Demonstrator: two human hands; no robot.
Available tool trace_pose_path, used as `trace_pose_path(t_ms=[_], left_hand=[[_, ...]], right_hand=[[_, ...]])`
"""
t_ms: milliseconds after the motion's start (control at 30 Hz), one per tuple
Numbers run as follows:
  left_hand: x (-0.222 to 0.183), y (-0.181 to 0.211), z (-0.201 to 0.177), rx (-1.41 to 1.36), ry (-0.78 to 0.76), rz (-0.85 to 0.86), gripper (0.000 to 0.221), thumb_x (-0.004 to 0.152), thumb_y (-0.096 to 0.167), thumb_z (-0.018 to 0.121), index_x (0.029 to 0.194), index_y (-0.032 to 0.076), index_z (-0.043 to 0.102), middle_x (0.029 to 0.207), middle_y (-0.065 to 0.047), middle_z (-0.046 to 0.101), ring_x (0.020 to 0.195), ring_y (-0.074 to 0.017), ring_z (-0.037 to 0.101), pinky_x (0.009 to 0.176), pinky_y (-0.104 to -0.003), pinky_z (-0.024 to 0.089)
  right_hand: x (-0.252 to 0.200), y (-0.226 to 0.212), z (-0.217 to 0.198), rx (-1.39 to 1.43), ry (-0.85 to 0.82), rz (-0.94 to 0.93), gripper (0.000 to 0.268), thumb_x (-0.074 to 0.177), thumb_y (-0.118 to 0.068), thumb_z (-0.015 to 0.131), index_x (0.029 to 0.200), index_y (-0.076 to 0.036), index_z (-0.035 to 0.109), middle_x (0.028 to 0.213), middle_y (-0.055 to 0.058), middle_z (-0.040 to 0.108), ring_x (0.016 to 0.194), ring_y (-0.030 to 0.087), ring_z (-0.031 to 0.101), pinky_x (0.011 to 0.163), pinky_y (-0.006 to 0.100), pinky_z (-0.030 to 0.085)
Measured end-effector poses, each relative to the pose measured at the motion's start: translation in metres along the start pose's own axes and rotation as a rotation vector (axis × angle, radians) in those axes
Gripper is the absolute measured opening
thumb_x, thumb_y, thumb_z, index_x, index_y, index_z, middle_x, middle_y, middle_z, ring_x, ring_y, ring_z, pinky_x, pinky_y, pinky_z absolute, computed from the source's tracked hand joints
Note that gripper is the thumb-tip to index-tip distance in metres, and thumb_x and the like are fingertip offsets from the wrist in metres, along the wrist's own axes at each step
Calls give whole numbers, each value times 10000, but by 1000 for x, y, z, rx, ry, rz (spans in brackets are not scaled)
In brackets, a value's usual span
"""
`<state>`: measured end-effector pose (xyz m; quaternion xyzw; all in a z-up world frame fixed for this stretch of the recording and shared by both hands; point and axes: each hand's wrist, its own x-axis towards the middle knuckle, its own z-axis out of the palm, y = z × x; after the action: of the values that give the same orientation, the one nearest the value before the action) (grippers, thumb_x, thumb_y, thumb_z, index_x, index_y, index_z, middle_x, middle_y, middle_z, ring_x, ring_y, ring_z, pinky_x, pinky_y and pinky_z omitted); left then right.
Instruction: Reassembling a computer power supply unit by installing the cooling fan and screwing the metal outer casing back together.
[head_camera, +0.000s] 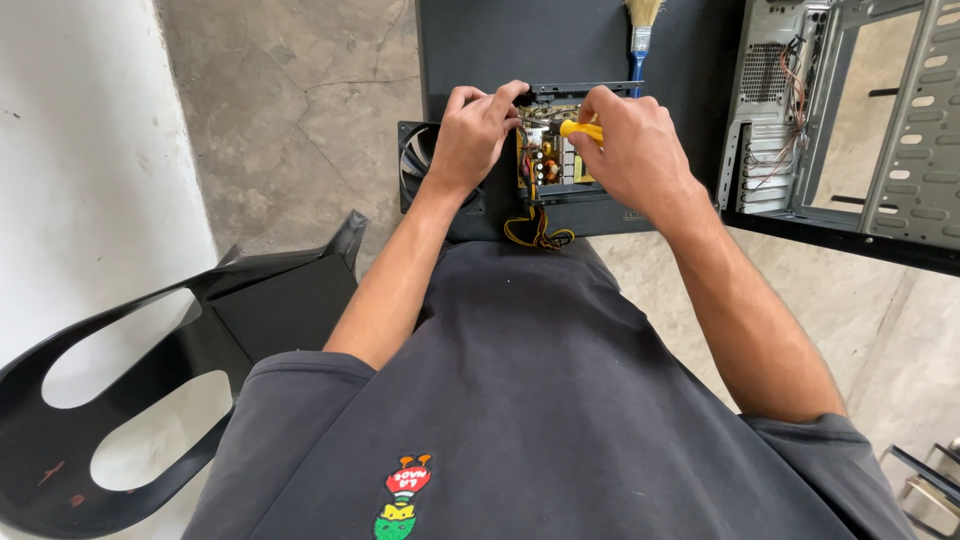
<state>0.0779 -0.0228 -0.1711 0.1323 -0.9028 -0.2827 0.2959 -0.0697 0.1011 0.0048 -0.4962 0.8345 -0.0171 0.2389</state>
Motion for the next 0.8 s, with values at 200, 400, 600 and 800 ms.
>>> trace_pose_path(t_ms=[200, 400, 600, 800], left_hand=[[-1, 3, -3, 46, 2, 24, 500, 975, 23, 806, 1377, 93, 519, 862, 35, 748, 740, -156, 674, 924, -341, 465], [0, 1, 2, 118, -1, 47, 437, 984, 29, 780, 1349, 94, 548, 767, 70, 658, 678, -144, 624, 930, -360, 464], [3, 1, 6, 164, -3, 85, 406, 995, 37, 755, 1349, 88, 565, 744, 66, 631, 657, -150, 603, 944, -370, 455], [2, -3, 12, 172, -36, 60, 571, 985, 34, 793, 1453, 112, 475, 734, 94, 627, 666, -119, 627, 984, -362, 440]], right_hand=[[1, -5, 3, 11, -15, 26, 249, 1074, -270, 708, 1095, -28, 653, 825, 169, 733, 682, 341, 680, 632, 463, 542], [1, -2, 10, 12, 4, 10, 233, 1068, -246, 716, 1092, -23, 653, 818, 171, 723, 685, 356, 671, 633, 472, 532], [4, 3, 17, 35, 12, 18, 244, 1080, -252, 703, 1081, -14, 648, 812, 182, 722, 663, 381, 658, 610, 486, 506], [11, 18, 44, 74, 79, 71, 247, 1040, -258, 731, 1013, -29, 642, 737, 162, 706, 685, 430, 623, 649, 530, 467]])
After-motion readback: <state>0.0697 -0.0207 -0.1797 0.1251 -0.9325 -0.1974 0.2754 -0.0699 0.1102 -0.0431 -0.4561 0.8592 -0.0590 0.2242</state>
